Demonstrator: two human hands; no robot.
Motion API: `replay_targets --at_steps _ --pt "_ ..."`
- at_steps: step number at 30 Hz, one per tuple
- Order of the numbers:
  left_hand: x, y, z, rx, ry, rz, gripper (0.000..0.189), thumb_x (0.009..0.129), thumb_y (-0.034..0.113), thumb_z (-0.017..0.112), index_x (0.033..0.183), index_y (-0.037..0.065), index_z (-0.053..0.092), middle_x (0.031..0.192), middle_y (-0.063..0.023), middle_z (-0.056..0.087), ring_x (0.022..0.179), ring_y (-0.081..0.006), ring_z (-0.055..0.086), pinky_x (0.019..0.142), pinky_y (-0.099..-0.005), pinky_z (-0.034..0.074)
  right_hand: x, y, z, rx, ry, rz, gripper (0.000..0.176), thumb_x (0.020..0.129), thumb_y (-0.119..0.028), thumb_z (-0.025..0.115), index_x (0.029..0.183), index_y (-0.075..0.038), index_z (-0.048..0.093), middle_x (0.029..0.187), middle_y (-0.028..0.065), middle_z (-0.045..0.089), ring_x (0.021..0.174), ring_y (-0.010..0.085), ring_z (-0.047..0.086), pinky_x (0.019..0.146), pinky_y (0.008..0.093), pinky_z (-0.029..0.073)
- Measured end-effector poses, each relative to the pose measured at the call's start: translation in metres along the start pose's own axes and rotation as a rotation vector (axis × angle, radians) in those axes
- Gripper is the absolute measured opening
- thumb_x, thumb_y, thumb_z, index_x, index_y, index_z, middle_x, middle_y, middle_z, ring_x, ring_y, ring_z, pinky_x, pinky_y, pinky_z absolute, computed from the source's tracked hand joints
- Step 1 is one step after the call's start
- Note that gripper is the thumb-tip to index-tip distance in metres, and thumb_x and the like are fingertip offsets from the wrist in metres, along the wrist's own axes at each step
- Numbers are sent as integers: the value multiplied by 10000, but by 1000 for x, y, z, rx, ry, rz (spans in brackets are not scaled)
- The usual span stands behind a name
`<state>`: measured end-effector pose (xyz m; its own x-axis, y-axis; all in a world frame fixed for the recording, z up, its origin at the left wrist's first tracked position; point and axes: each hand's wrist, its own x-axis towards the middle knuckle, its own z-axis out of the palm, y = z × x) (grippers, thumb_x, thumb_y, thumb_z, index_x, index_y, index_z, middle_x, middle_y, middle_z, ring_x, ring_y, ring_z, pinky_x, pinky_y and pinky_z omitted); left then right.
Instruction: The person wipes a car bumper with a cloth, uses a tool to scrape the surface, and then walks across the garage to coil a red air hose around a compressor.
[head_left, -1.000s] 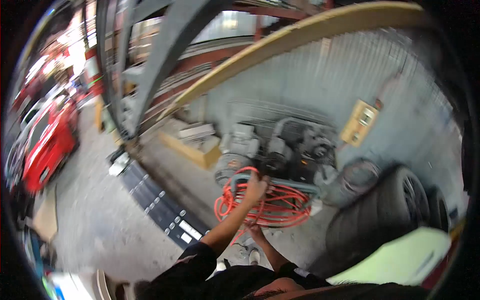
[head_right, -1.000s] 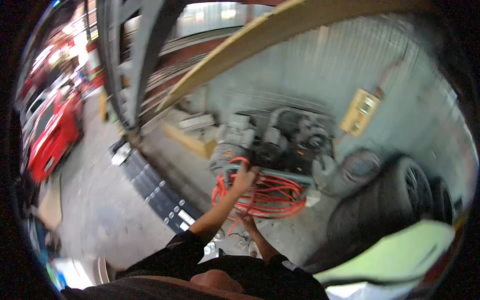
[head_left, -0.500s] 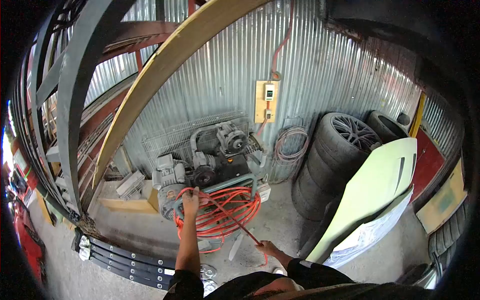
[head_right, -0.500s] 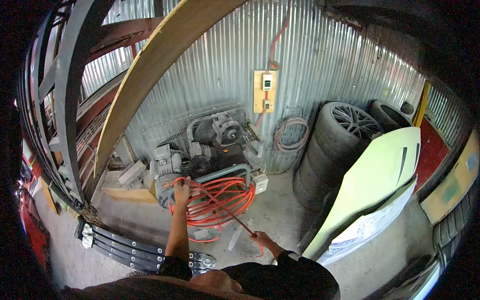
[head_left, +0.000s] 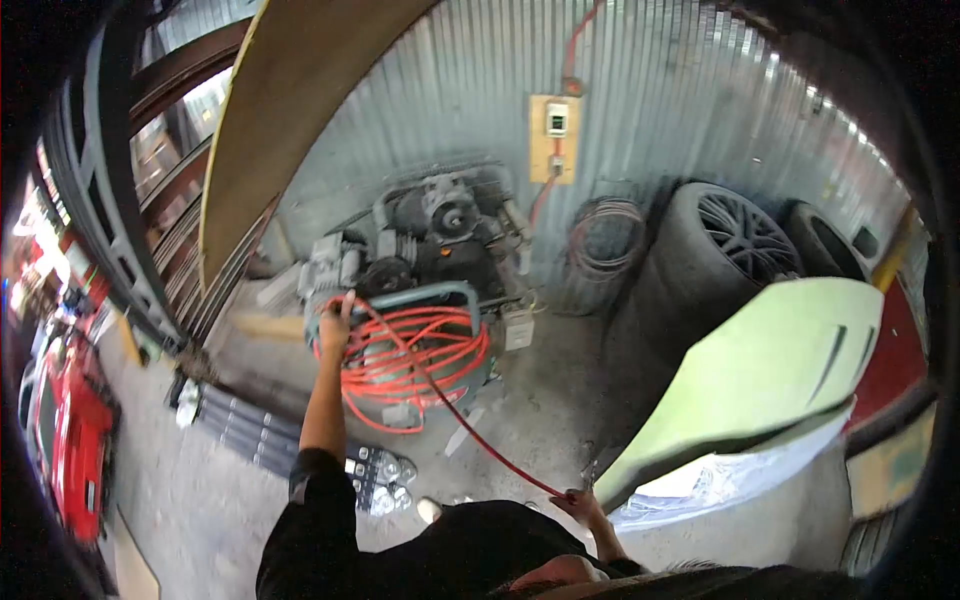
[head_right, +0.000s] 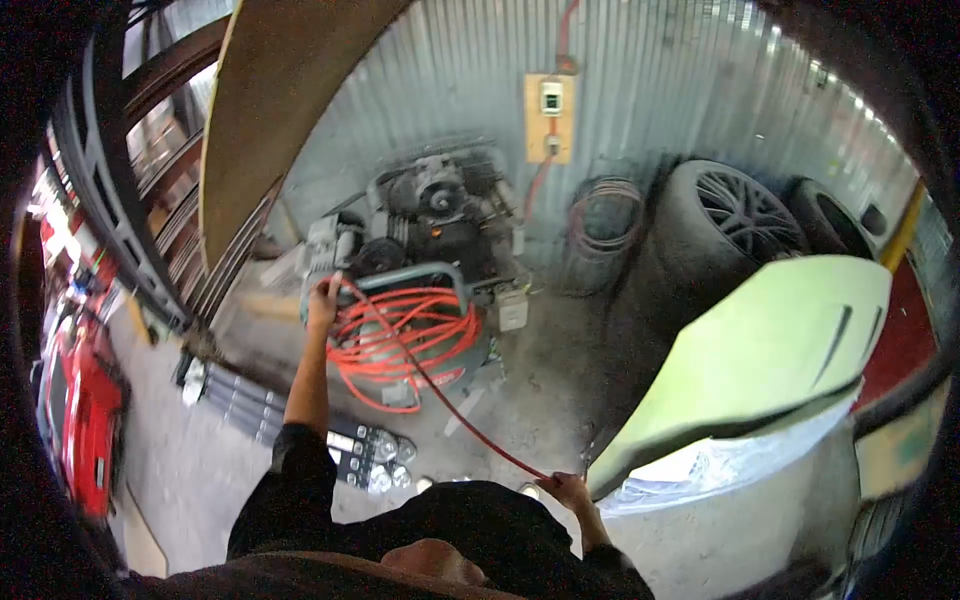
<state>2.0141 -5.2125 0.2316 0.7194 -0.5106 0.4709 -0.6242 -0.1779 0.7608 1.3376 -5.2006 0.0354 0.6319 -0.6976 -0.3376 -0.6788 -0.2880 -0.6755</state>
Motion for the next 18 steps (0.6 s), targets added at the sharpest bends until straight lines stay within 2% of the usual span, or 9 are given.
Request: replay_targets --at_steps 1,4,6,7,13,14,16,17,18 --pt "-1 -1 -1 100 -9 -33 582 909 561 568 949 -12 657 837 -216 675 891 -356 667 799 -422 485 -19 -9 -25 63 115 -25 435 821 -444 743 777 -14 690 598 156 592 533 201 546 540 376 447" --pt "-17 82 -12 150 -143 -507 730 880 682 494 1153 12 587 872 -233 686 715 -325 707 643 -425 559 -50 -38 -75 187 374 -122 359 859 -298 738 688 -9 610 521 102 471 489 152 421 472 369 360" --pt "-6 29 3 250 -67 -344 765 880 701 467 1187 5 551 826 -229 682 551 -286 683 444 -399 546 -41 -12 -88 335 545 -164 320 860 -165 730 638 -11 559 540 -7 397 545 79 358 455 303 288" --pt "-18 84 -3 201 -111 -499 774 884 696 461 1215 -1 520 802 -219 678 524 -264 674 383 -369 525 -42 -45 -116 401 658 -176 356 872 -162 714 611 -30 512 556 -41 364 566 71 329 455 299 262" --pt "-7 18 20 318 0 -367 771 884 688 474 1196 -16 502 789 -238 671 566 -290 683 540 -401 558 18 -79 -206 430 947 -169 456 947 -272 648 608 -85 407 586 -71 318 562 64 278 476 293 208" --pt "-15 58 13 203 -68 -494 789 887 679 479 1225 -34 488 815 -268 665 599 -305 692 608 -411 558 34 -84 -215 467 994 -174 467 958 -298 635 607 -99 398 591 -77 313 562 61 270 480 287 200" --pt "-8 55 20 213 54 -391 793 899 646 491 1264 -57 460 805 -274 666 580 -307 688 538 -412 564 59 -102 -233 481 1054 -163 514 970 -365 607 600 -114 352 583 -77 301 554 62 260 481 286 188" --pt "-11 83 14 -12 -77 -613 765 909 610 505 1219 -90 502 718 -270 656 535 -305 676 442 -410 552 73 -99 -239 501 1072 -146 532 967 -393 602 591 -116 347 572 -74 299 549 61 260 478 288 190" --pt "-6 89 9 42 -149 -542 694 925 558 521 1094 -113 579 605 -234 632 475 -282 656 369 -393 528 88 -97 -246 516 1085 -130 550 964 -422 597 583 -118 343 561 -72 298 544 61 261 475 291 191"
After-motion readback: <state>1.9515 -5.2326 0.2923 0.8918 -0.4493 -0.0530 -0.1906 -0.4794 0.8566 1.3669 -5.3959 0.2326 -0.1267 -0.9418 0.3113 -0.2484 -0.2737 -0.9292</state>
